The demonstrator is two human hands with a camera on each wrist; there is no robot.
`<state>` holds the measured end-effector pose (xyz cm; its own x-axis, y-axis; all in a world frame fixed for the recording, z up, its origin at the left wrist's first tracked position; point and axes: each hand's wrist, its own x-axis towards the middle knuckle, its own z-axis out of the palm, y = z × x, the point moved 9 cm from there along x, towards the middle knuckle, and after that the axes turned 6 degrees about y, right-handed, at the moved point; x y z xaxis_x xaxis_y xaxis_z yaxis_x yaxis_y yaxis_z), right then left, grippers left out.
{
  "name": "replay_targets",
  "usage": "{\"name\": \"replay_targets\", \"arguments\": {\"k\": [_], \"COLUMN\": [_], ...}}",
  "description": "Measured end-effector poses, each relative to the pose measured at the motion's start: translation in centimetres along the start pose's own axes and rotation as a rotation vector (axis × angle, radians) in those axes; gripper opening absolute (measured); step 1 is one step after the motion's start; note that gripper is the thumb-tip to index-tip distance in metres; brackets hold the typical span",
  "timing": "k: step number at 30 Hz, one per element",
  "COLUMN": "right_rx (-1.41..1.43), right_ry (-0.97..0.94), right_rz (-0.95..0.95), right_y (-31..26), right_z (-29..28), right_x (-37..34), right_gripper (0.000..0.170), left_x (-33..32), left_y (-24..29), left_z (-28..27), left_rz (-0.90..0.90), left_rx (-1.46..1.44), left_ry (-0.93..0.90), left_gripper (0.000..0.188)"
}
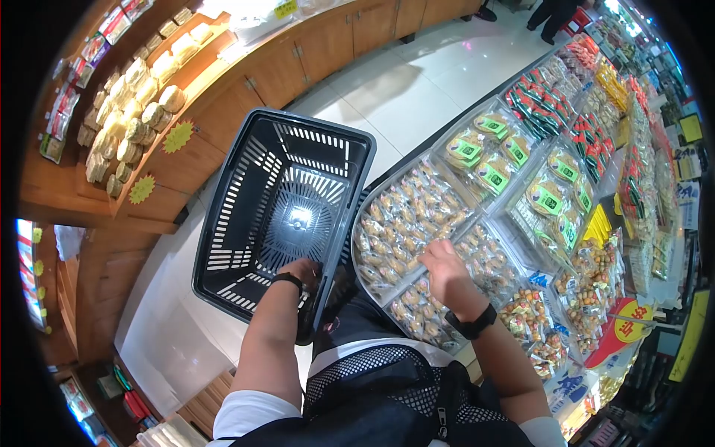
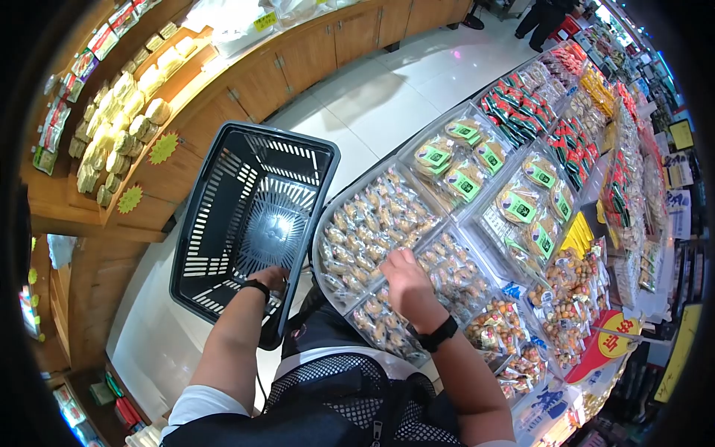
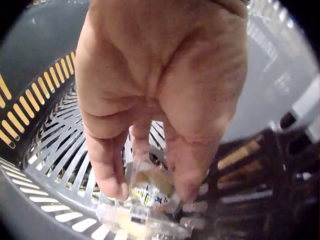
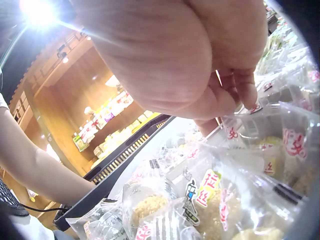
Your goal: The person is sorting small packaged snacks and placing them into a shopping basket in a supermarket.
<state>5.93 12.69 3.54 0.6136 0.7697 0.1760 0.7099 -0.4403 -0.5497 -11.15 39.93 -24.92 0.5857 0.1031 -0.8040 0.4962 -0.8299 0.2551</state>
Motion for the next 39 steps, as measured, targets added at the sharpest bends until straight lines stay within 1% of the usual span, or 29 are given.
{"name": "replay_targets", "arguments": {"k": [1, 2, 4, 5, 9, 11, 12, 14, 15, 17, 18, 20, 21, 23, 24, 25, 26, 28, 29, 31, 32, 34, 37, 39], "right_rx": [-0.002, -0.004, 0.004, 0.001, 0.013, 0.007, 0.007, 0.008, 0.013, 0.015, 0.015, 0.018, 0.053, 0.087, 0.111, 0.134, 0.130, 0.252, 0.246, 0.451, 0.446, 0.552, 0.545, 0.548], "right_ry": [-0.005, -0.001, 0.005, 0.004, 0.009, 0.013, 0.016, 0.024, 0.026, 0.032, 0.021, 0.011, 0.029, 0.047, 0.052, 0.058, 0.059, 0.063, 0.066, 0.054, 0.059, 0.029, 0.043, 0.050], "right_rz": [0.012, 0.015, 0.012, 0.014, 0.008, 0.003, 0.002, -0.003, -0.001, 0.007, 0.014, 0.018, 0.026, 0.036, 0.063, 0.092, 0.095, 0.163, 0.168, 0.205, 0.207, 0.239, 0.276, 0.305], "right_y": [0.1, 0.1, 0.2, 0.3, 0.5, 0.6, 0.6, 0.4, 0.3, 0.3, 0.4, 0.4, 0.4, 0.0, -0.3, -0.6, -1.1, -1.9, -2.4, -3.2, -3.4, -3.6, -3.3, -3.1], "right_z": [0.0, 0.0, 0.0, 0.1, 0.3, 0.3, 0.3, 0.1, 0.0, -0.3, -0.3, -0.3, -0.6, -1.1, -1.5, -2.0, -2.5, -3.5, -4.0, -4.7, -5.0, -5.0, -5.4, -5.7], "right_x": [0.0, 0.0, -0.1, -0.2, -0.3, -0.3, -0.3, 0.0, 0.0, -0.2, -0.2, -0.3, -0.3, -0.4, -0.3, -0.3, -0.2, 0.0, 0.2, 0.6, 0.7, 0.6, 0.4, 0.3], "right_gripper": [0.021, 0.021, 0.021, 0.021, 0.022, 0.022, 0.023, 0.023, 0.023, 0.023, 0.024, 0.025, 0.027, 0.029, 0.033, 0.037, 0.037, 0.050, 0.050, 0.059, 0.059, 0.063, 0.062, 0.061], "left_x": [-3.0, -2.8, -1.8, -0.5, 0.1, 0.0, -1.2, -2.9, -4.0, -7.1, -8.4, -11.5, -12.8, -14.8, -15.5, -15.8, -16.0, -16.2, -15.9, -16.0, -15.8, -16.2, -16.0, -15.9], "left_y": [3.1, 3.1, 2.2, 2.0, 1.2, -0.3, 1.1, 1.6, 2.4, 2.9, 3.0, 4.7, 5.7, 9.6, 11.5, 13.2, 14.8, 17.4, 18.7, 21.3, 22.3, 24.3, 25.5, 25.6], "left_z": [-2.3, -2.0, -1.6, -0.6, -1.6, -4.6, -6.8, -10.9, -12.5, -15.4, -16.8, -18.9, -19.4, -19.7, -19.5, -18.9, -18.3, -16.8, -16.1, -15.0, -14.2, -13.9, -13.4, -13.7], "left_rz": [-0.011, -0.008, -0.040, 0.040, -0.002, -0.155, -0.072, 0.009, 0.011, -0.028, 0.020, 0.071, 0.072, 0.282, 0.351, 0.373, 0.394, 0.399, 0.463, 0.457, 0.458, 0.482, 0.520, 0.600], "left_rx": [0.076, 0.080, 0.046, 0.137, 0.198, 0.092, 0.112, -0.072, -0.070, -0.993, -1.116, -1.243, -1.242, -1.417, -1.467, -1.503, -1.537, -1.601, -1.608, -1.555, -1.540, -1.523, -1.543, -1.405], "left_ry": [-0.010, -0.010, 0.132, 0.111, 0.099, 0.310, 0.387, 0.603, 0.604, 0.654, 0.748, 0.801, 0.804, 0.673, 0.570, 0.484, 0.396, 0.235, 0.150, 0.018, -0.041, -0.063, -0.076, 0.013], "left_gripper": [0.025, 0.025, 0.024, 0.025, 0.026, 0.029, 0.032, 0.029, 0.029, 0.025, 0.023, 0.025, 0.025, 0.020, 0.023, 0.024, 0.025, 0.029, 0.031, 0.030, 0.029, 0.028, 0.028, 0.029]}}
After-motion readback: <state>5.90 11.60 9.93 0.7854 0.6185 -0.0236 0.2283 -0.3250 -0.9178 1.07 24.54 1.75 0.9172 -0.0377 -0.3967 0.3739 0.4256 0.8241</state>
